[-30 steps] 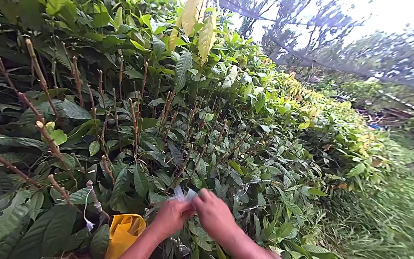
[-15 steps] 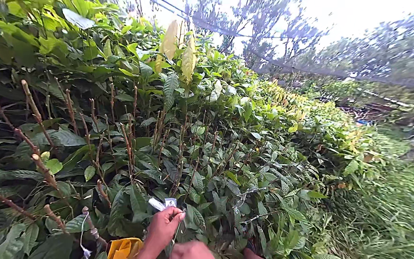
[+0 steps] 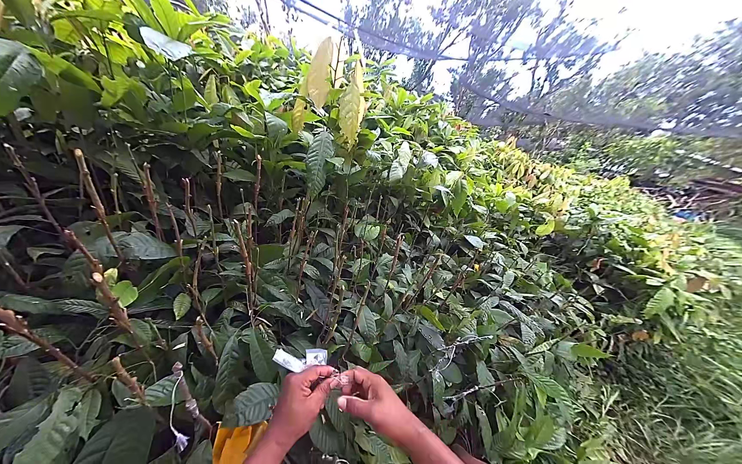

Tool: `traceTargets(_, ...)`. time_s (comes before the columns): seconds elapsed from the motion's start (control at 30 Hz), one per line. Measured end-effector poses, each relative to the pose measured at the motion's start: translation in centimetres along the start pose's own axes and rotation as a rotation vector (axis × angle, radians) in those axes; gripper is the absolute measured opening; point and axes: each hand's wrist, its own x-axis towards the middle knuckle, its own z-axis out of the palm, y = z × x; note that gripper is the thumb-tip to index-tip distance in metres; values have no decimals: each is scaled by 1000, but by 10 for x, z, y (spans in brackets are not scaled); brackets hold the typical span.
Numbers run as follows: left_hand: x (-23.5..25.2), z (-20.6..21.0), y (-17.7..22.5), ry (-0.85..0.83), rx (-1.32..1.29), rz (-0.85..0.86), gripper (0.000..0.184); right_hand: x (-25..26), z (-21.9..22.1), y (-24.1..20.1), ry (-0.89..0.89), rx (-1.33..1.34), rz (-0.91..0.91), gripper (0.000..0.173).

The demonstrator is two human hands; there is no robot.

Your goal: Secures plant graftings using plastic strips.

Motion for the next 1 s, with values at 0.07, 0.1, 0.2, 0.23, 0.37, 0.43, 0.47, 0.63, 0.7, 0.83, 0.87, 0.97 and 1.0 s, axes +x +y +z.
traceTargets(0.07, 1, 3, 3, -3, 86, 0, 17, 3, 10, -1, 197, -92, -3, 20)
traceTargets(0.1, 2, 4, 5, -33, 90, -29, 18, 7, 13, 0, 314, -64, 8, 16)
traceTargets(0.2, 5, 1, 9, -127, -60, -201, 16, 10, 18, 0, 458, -326, -97, 15)
traceTargets(0.23, 5, -1, 10, -113, -103, -234, 14, 7, 19, 3, 461, -545, -238, 17)
traceTargets(0.37, 4, -4, 11, -102, -151, -249, 10, 6, 13, 19, 521, -1020, -675, 14)
traceTargets(0.43, 3, -6, 13, -96, -146, -204, 12, -1, 3, 13, 459, -1004, -512, 19)
traceTargets(0.47, 3, -8, 14, -61, -123, -185, 15, -7, -1, 7, 389, -940, -352, 21)
traceTargets(0.63, 4, -6, 23, 61, -40, -171, 15, -55, 36, -21, -110, -425, -348, 21)
traceTargets(0.7, 2, -5, 29, 3, 45, -187, 18, -64, 32, -16, -138, -401, -368, 21)
traceTargets(0.83, -7, -37, 79, -145, 345, -166, 47, -107, -6, -1, -150, -643, -13, 34)
traceTargets(0.87, -15, -48, 93, -128, 372, -112, 46, -121, -11, 8, -181, -673, 87, 36)
traceTargets(0.97, -54, -75, 124, -171, 291, 116, 33, -157, -6, 39, -404, -657, 336, 41)
traceTargets(1.0, -71, -79, 130, -236, 246, 149, 30, -167, 1, 48, -505, -654, 365, 41)
